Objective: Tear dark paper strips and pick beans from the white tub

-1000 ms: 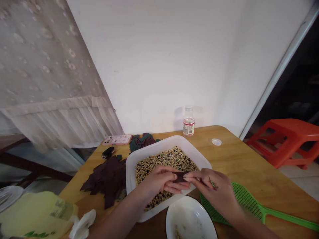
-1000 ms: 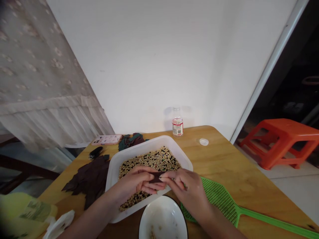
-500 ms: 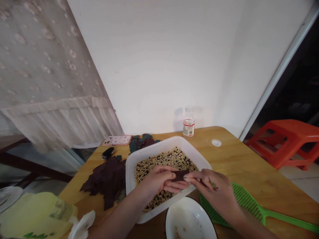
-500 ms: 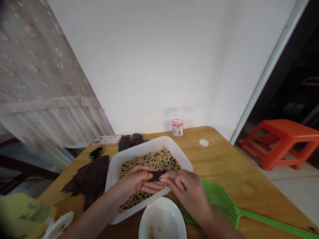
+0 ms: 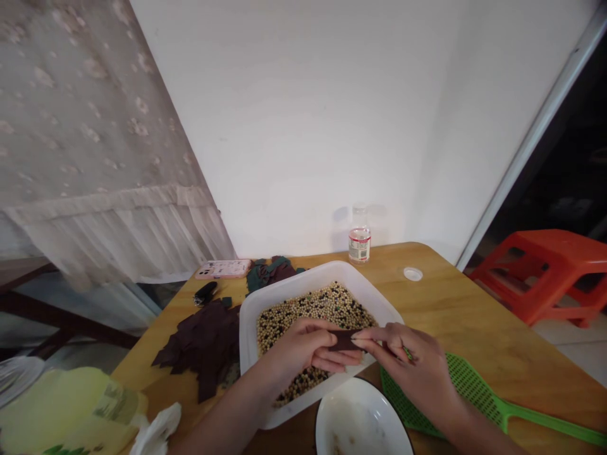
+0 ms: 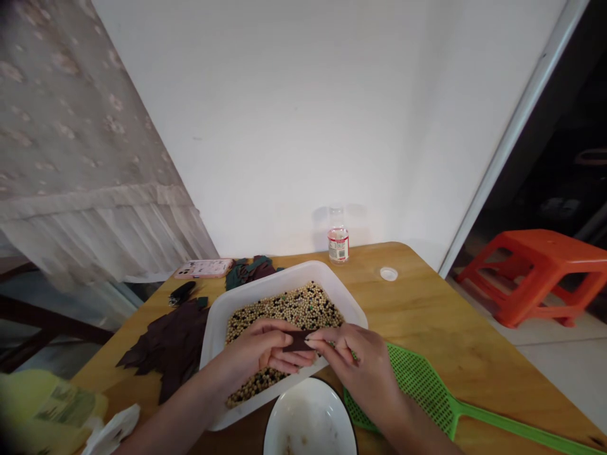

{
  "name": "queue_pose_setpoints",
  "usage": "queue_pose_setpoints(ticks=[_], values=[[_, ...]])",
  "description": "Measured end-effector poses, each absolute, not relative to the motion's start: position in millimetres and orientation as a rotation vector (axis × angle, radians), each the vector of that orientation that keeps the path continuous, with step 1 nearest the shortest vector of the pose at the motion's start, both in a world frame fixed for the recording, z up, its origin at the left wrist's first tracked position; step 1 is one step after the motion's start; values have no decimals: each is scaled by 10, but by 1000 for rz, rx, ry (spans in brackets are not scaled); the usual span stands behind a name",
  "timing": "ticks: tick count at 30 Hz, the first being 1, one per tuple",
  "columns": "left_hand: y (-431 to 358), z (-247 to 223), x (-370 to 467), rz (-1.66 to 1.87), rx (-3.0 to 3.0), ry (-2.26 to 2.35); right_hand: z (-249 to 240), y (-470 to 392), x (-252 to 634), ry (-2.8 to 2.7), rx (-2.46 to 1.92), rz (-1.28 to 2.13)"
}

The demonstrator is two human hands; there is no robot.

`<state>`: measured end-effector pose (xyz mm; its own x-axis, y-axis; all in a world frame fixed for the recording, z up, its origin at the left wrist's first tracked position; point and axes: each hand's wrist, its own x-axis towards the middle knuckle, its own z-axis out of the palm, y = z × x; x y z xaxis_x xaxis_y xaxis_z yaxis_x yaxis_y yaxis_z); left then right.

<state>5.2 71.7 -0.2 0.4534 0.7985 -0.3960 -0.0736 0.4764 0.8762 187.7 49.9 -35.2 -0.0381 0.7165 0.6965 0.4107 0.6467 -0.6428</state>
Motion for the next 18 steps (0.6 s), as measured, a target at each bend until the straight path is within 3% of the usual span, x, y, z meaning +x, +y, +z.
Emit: queue_pose_setpoints(ticks=[18], values=[[713,-8,50,628,921,944,-357,483,1875,-1715,-932,262]])
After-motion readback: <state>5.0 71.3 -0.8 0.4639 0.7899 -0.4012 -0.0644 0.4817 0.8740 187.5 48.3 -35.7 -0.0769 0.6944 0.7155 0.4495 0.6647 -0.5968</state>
